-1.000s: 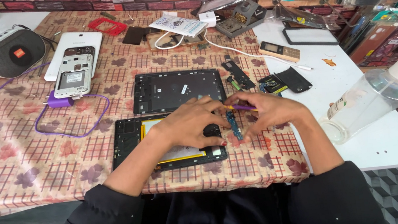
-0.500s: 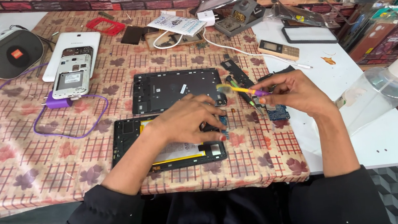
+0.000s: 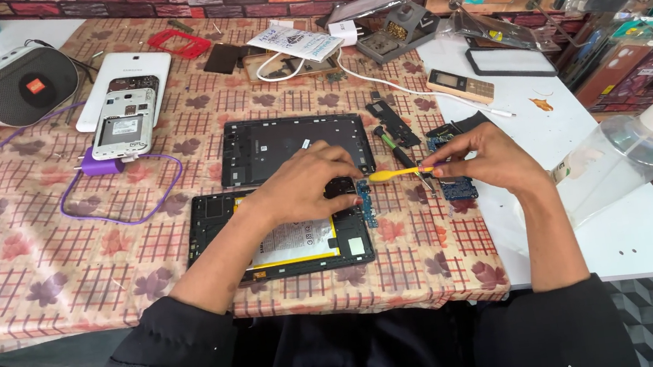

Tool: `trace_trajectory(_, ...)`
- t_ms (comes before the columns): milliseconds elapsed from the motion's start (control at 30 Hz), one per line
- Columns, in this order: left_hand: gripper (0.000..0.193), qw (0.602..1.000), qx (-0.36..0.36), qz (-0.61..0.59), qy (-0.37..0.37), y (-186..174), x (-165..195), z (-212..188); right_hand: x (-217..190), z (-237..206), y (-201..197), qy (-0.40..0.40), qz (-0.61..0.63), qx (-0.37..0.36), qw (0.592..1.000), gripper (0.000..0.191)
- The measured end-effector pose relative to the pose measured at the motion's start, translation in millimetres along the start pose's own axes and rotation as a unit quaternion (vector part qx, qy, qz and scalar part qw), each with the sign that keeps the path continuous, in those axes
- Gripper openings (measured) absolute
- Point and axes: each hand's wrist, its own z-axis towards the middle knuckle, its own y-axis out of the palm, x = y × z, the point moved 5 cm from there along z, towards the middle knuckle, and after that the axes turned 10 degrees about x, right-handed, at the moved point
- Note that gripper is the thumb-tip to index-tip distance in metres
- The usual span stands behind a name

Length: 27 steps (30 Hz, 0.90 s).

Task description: The person disassembles a tablet by removing screws and prying open the casing. They then clean a small circuit board with a brush and reattach it to the tablet's internal components.

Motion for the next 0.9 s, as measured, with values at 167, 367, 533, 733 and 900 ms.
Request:
trace_trajectory(167,0.05,0.998,-0.011,0.039,-0.038,2.2,-0.4,0.0,-7.5,0.8,13.3,-0.044,0.021,-0.017,0.999,0.036)
trace_trajectory(367,0.031,0.99,0.107,-0.069,-0.067,-8.6,-18.1,1.5,-25.8,-10.0,53.2,-0.085,-0.13,-0.068,0.986,0.048)
trace_trajectory(533,0.038,0.977,0.132,-0.143,-0.084,-11.5,-26.9,5.1,-52.8,-21.5,69.3,-0.22,-0.17,-0.054,0.959,0.074)
trace_trajectory(733,0.058,0.982,0.008,-0.164,-0.095,2.8,-21.5,6.1,-62.6,-25.6,72.2,-0.254,-0.078,-0.078,0.961,0.064)
trace_trajectory(900,0.081,0.989,-0.031,-0.141,-0.033,9.0,-14.4,2.4,-56.7,-23.3,76.7,-0.209,-0.019,-0.111,0.971,0.049)
